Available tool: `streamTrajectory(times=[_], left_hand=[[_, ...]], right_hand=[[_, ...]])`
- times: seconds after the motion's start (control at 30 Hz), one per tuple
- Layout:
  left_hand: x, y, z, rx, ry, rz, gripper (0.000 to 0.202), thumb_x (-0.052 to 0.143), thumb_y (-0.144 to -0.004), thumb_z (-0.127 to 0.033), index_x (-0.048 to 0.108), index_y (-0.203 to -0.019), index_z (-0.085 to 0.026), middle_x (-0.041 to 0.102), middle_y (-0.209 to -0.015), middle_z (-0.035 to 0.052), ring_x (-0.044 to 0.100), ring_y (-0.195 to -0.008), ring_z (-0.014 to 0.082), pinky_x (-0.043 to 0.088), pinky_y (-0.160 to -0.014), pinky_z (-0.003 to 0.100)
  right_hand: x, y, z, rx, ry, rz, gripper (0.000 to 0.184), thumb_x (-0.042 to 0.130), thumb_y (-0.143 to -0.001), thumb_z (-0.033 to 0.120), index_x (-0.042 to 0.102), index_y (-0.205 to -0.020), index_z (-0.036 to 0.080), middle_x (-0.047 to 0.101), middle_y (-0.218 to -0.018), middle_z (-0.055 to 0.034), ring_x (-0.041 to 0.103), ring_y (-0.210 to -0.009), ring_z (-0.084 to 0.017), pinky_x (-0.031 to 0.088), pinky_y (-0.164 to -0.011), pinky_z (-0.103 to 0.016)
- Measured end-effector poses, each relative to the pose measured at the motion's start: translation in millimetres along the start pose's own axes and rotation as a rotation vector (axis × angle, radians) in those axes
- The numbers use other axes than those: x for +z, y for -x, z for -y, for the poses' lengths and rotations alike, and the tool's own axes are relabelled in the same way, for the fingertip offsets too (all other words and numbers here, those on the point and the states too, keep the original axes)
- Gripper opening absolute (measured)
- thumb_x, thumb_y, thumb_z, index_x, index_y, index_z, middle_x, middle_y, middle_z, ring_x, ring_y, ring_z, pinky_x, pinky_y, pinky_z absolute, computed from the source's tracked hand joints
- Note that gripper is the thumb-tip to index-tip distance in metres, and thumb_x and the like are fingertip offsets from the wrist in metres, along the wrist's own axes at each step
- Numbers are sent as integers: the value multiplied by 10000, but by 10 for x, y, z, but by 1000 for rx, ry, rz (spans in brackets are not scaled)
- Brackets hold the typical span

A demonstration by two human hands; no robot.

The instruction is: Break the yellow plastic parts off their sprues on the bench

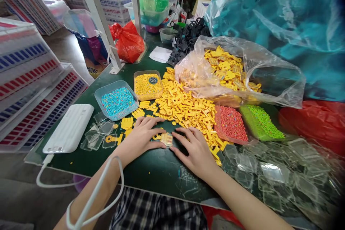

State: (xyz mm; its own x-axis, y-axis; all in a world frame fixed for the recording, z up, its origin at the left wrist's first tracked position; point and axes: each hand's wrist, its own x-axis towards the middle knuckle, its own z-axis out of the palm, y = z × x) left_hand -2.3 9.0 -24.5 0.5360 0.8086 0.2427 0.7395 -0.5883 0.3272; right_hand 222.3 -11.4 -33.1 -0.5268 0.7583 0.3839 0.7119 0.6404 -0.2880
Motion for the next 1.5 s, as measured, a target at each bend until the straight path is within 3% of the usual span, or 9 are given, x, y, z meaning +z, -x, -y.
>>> streamTrajectory(times=[0.4, 0.57, 0.73, 0.93, 1.1, 1.23, 1.3, 1.4, 1.5], left_hand=[[-45, 2, 6, -50, 58, 93, 394, 639, -843, -542, 688, -1163, -318, 615, -1264, 37, 503, -1147, 268, 285, -989, 443], [-146, -3, -28, -92, 87, 205, 339, 657, -864, -462, 685, -1174, -329, 565, -1344, 41, 445, -1213, 298, 248, -1010, 492], [-202, -85, -79, -149, 69, 265, 266, 698, -840, -411, 729, -1086, -316, 605, -1271, 38, 438, -1204, 309, 241, -1002, 504], [-248, -262, -58, -134, 3, 304, 252, 809, -698, -431, 776, -902, -287, 662, -1119, 35, 468, -1147, 316, 281, -981, 487], [-258, -226, 41, 38, 15, 139, 280, 818, -660, -463, 765, -855, -270, 671, -1109, 33, 519, -1118, 290, 310, -1017, 492], [-232, -169, 84, 126, 0, -73, 231, 779, -707, -391, 740, -903, -276, 673, -1118, 39, 536, -1111, 292, 350, -1009, 520], [-206, -146, 65, 179, 41, -154, 257, 770, -718, -393, 726, -948, -286, 681, -1097, 39, 551, -1090, 285, 397, -986, 504], [-174, -120, 18, 247, 107, -211, 292, 742, -762, -432, 710, -1020, -299, 658, -1181, 45, 536, -1147, 292, 432, -998, 493], [-181, -109, 3, 232, 141, -203, 421, 708, -806, -441, 634, -1203, -322, 584, -1322, 56, 493, -1227, 301, 427, -1036, 507]], right_hand=[[22, 0, -3, 11, 44, -27, 312, 529, -938, 395, 677, -1139, 208, 646, -1139, -97, 501, -1051, -259, 397, -919, -422], [-3, -28, -41, 34, 76, -9, 259, 593, -893, 463, 721, -1055, 306, 640, -1171, -63, 482, -1097, -278, 344, -916, -452], [-21, -62, -26, 112, 77, 30, 240, 637, -855, 502, 745, -1009, 354, 637, -1161, -52, 475, -1114, -286, 322, -923, -468], [-111, -225, 25, 154, 50, 164, 217, 744, -770, 466, 766, -936, 327, 657, -1054, -62, 507, -1041, -278, 377, -886, -464], [-241, -345, 158, 129, -38, 217, 233, 751, -774, 389, 734, -932, 219, 665, -934, -67, 525, -995, -271, 390, -895, -478], [-280, -375, 277, 201, -183, 65, 188, 681, -846, 305, 665, -986, 181, 691, -968, -48, 581, -967, -214, 444, -872, -398], [-310, -352, 318, 237, -231, 13, 136, 630, -884, 249, 649, -1005, 189, 700, -960, -23, 617, -895, -166, 486, -778, -308], [-442, -306, 324, 223, -235, 28, 122, 647, -874, 278, 666, -983, 226, 690, -777, 52, 617, -662, -103, 477, -566, -204], [-741, -419, 173, 208, -188, 10, 104, 628, -884, 289, 687, -936, 221, 664, -707, 73, 611, -620, -85, 476, -554, -182]])
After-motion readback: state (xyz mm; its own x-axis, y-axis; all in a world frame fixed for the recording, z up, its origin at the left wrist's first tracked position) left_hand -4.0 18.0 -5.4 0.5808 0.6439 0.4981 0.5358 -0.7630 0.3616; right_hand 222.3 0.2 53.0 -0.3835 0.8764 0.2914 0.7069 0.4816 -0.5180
